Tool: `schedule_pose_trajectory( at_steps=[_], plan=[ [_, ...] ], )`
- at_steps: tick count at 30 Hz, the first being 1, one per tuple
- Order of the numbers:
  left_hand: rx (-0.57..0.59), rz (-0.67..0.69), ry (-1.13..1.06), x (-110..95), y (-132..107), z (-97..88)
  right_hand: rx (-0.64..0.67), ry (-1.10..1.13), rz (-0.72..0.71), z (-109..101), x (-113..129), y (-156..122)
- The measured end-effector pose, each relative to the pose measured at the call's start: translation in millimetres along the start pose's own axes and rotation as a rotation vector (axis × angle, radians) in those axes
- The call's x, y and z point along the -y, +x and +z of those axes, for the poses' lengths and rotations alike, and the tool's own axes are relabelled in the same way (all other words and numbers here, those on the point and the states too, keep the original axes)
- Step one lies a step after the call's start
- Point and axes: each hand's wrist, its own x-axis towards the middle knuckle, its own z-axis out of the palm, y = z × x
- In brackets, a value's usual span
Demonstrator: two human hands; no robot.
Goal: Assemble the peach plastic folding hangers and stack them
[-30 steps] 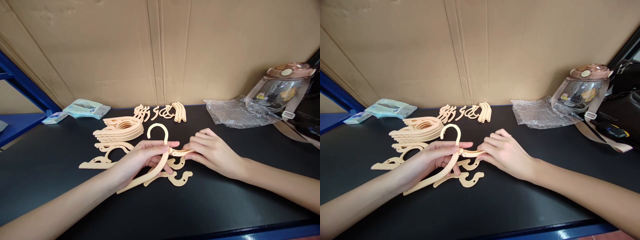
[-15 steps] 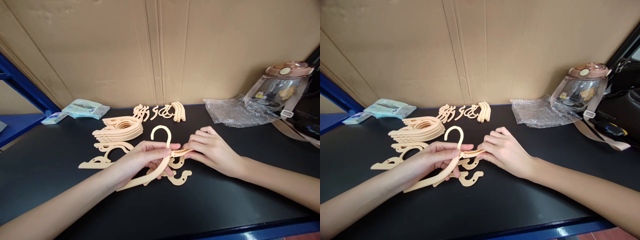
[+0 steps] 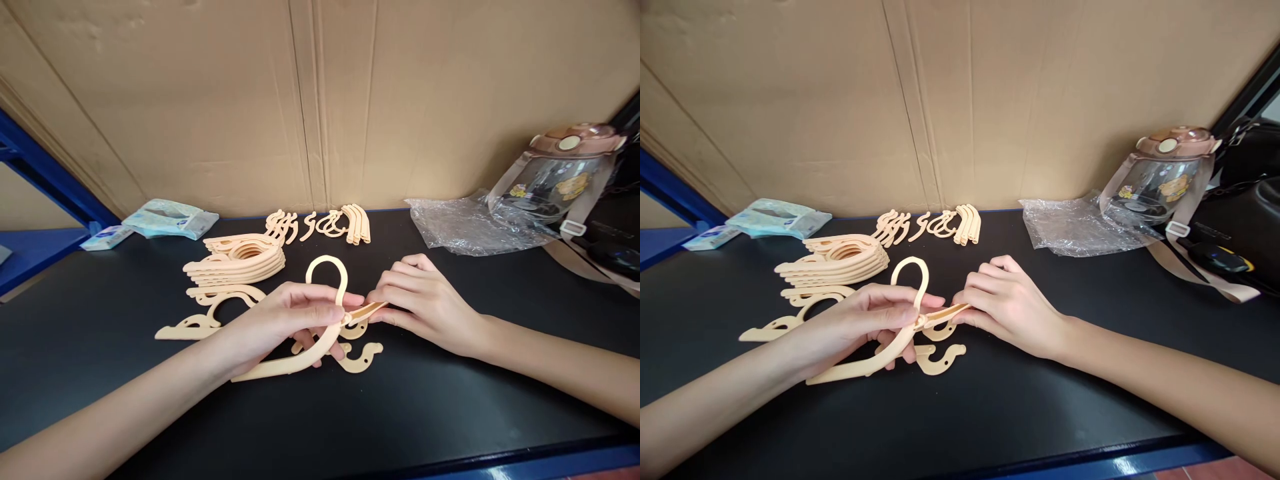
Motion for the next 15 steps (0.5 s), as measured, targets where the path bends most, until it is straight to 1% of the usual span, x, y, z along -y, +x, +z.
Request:
schedule_pose_trajectory(
  at_steps=[8,12,15],
  plan=[
    [-0.038,0.024,0.028,0.1,1.7,-0.2,-0.022,-0.036,-0.018,-1.5,3.3,-0.1],
    [-0.052,0.006,0.035,0.2,1.8,-0.7,-0.031,-0.087,-0.050,-0.7,3.5,-0.6],
    [-0.062,0.028,0.027,0.7,1.6,-1.4,-0.048,-0.123,-0.065,-0.8,3.7,-1.3]
  ],
)
